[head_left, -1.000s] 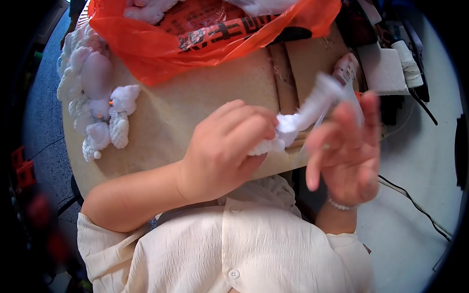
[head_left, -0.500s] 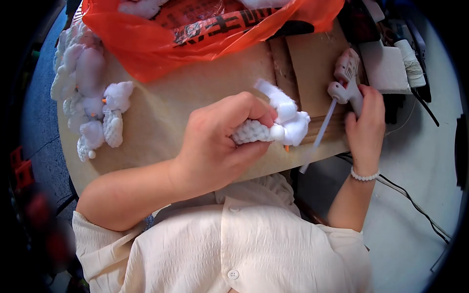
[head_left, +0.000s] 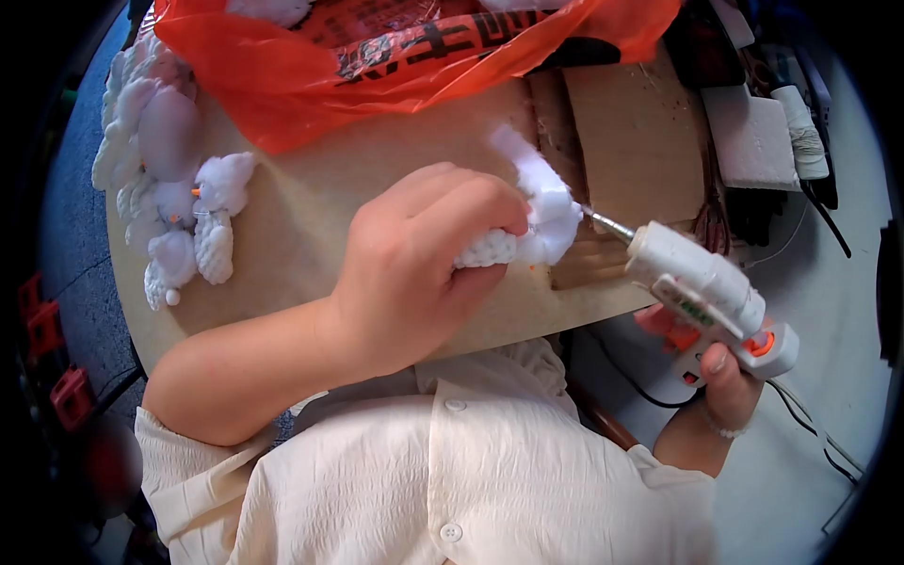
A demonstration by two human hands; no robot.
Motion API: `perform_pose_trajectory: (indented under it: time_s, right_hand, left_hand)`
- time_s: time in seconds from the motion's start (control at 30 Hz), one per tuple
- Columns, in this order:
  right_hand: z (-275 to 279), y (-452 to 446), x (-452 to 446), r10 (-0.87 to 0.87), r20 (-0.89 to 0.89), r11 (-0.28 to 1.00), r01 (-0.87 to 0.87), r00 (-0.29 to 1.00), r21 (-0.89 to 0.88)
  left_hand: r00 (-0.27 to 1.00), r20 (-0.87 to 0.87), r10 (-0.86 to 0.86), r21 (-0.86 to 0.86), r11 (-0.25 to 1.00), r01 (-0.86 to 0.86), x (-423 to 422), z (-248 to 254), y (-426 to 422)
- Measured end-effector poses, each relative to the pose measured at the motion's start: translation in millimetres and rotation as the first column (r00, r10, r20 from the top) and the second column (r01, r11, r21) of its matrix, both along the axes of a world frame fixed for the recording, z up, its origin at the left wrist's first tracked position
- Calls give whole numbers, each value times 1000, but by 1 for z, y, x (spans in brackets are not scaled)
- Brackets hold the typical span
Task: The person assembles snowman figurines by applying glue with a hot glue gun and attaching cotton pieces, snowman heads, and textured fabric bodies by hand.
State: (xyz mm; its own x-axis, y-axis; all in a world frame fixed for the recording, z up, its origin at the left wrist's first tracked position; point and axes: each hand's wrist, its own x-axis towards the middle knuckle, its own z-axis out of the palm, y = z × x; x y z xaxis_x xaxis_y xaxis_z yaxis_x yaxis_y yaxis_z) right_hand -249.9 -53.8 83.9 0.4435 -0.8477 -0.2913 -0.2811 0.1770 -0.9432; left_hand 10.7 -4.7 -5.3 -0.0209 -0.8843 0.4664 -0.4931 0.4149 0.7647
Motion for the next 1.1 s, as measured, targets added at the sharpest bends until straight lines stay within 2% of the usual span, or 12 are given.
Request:
perform_pose_trajectory:
  time_s: [0.17, 0.3, 0.6, 0.8, 1.1]
  right_hand:
    - [0, 4, 8, 62, -90, 991, -72, 994, -110]
    - [-1, 4, 14, 79, -144, 989, -96, 986, -114]
    - [-7, 3, 16, 93, -102, 990, -103, 990, -100]
    - [-1, 6, 15, 68, -161, 994, -80, 985, -74]
    - [-2, 9, 13, 52, -140, 995, -63, 989, -74]
  left_hand:
    - [999, 49, -7, -100, 995, 12, 0, 0, -2]
    - [998, 55, -18, -144, 989, 26, 0, 0, -1]
    - [992, 130, -1, -259, 965, 34, -1, -3, -2]
    - [994, 106, 18, -231, 973, 7, -3, -2, -1]
    - [997, 80, 17, -206, 978, -1, -4, -2, 0]
